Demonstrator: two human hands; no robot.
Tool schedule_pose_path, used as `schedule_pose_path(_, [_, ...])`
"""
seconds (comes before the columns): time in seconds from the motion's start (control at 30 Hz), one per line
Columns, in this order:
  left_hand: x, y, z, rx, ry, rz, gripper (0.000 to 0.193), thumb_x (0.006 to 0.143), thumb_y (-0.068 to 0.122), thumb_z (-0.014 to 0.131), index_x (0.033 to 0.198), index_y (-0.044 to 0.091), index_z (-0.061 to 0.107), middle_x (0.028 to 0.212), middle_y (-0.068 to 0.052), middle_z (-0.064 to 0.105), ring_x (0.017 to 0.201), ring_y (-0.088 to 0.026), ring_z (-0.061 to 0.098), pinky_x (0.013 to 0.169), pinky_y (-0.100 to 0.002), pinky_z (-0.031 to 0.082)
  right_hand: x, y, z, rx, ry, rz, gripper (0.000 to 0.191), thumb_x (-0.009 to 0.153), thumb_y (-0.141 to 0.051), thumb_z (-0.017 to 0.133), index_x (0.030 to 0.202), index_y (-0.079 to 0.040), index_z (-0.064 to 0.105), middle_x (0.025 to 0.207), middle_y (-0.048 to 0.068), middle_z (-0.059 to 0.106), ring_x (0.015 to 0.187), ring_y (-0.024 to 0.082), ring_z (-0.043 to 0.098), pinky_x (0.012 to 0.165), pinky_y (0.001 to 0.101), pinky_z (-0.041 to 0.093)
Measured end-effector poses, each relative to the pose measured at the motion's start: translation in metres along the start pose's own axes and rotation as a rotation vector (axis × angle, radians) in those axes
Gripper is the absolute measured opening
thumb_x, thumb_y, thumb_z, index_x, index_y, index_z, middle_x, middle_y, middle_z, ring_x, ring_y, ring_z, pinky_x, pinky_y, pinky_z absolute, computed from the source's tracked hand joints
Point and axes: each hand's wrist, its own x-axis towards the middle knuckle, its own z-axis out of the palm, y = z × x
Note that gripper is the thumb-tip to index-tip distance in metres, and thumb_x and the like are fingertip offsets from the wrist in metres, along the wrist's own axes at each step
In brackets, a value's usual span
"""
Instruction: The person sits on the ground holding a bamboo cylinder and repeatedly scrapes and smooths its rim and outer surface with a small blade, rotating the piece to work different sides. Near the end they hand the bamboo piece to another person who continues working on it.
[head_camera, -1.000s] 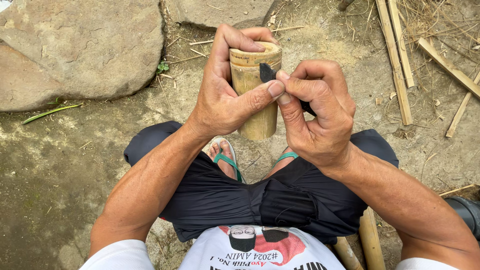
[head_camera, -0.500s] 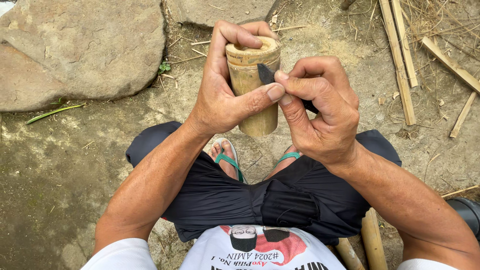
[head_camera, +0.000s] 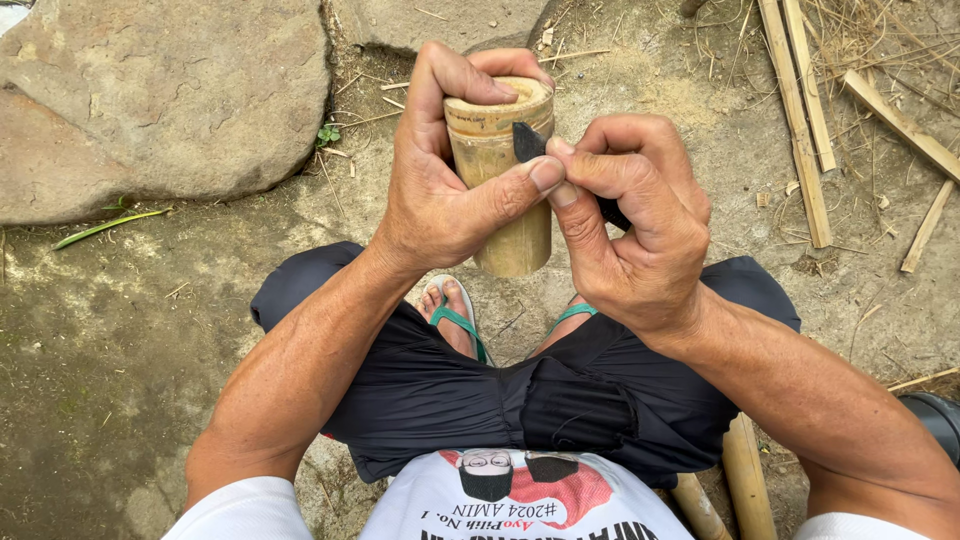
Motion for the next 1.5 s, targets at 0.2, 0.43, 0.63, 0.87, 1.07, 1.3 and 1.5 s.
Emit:
schedule_pose_path(0.2, [0.003,0.002,0.003,-0.038,0.008,-0.017,0.047,0.101,0.006,0.084,0.121,0.012,0.042,0.136,-0.013,0.056,0.106,-0.008,0.057,0.093,-0.026,0.052,0.0,0.0,0.001,0.028,0.011,0.032,0.015,0.109,0.0,0.075,0.121,-0.002,0.066,0.111,0.01,0.06,0.092,0.013,0.063,0.074,0.0237,0.054])
schedule_pose_path(0.43, [0.005,-0.001,-0.005,-0.06,-0.034,-0.038,0.053,0.098,0.009,0.087,0.125,0.011,0.041,0.136,-0.013,0.053,0.109,-0.008,0.055,0.097,-0.026,0.05,0.004,0.003,-0.008,0.033,-0.086,0.005,0.017,0.109,-0.001,0.075,0.124,-0.002,0.068,0.111,0.009,0.061,0.088,0.011,0.063,0.071,0.0224,0.053])
schedule_pose_path(0.63, [0.001,-0.001,-0.007,-0.065,-0.013,-0.044,0.05,0.102,0.009,0.087,0.123,0.011,0.042,0.132,-0.012,0.054,0.11,-0.008,0.056,0.098,-0.026,0.051,0.005,0.002,-0.005,0.017,-0.071,-0.007,0.015,0.11,-0.002,0.076,0.122,-0.002,0.067,0.11,0.009,0.061,0.09,0.012,0.064,0.074,0.0231,0.054])
schedule_pose_path(0.87, [0.001,-0.001,-0.003,-0.029,0.018,-0.021,0.05,0.101,0.007,0.087,0.121,0.01,0.042,0.131,-0.013,0.056,0.11,-0.008,0.055,0.099,-0.026,0.05,0.0,-0.003,0.003,0.015,0.002,0.032,0.014,0.109,-0.002,0.075,0.118,-0.002,0.065,0.112,0.01,0.061,0.091,0.013,0.064,0.072,0.0237,0.055])
schedule_pose_path(1.07, [0.001,-0.001,-0.002,-0.042,0.042,-0.041,0.049,0.1,0.007,0.088,0.119,0.01,0.043,0.133,-0.015,0.058,0.107,-0.008,0.057,0.096,-0.026,0.052,-0.004,-0.003,0.005,-0.001,0.021,0.057,0.013,0.111,-0.002,0.076,0.12,-0.003,0.066,0.111,0.009,0.061,0.09,0.012,0.063,0.07,0.0231,0.052])
schedule_pose_path(1.3, [0.004,-0.001,-0.001,-0.023,0.061,-0.036,0.046,0.101,0.005,0.086,0.117,0.01,0.043,0.131,-0.015,0.06,0.106,-0.009,0.057,0.095,-0.026,0.051,-0.005,0.0,0.009,0.016,0.05,0.112,0.01,0.113,-0.003,0.075,0.118,-0.002,0.066,0.112,0.008,0.06,0.086,0.01,0.061,0.069,0.0223,0.05])
schedule_pose_path(1.5, [0.011,-0.004,-0.002,-0.228,0.016,-0.111,0.056,0.093,0.006,0.087,0.124,0.013,0.041,0.133,-0.011,0.052,0.111,-0.012,0.06,0.101,-0.029,0.054,0.001,0.001,0.004,0.07,0.016,0.132,0.014,0.109,-0.002,0.075,0.121,-0.002,0.068,0.112,0.009,0.06,0.081,0.01,0.058,0.065,0.0216,0.048])
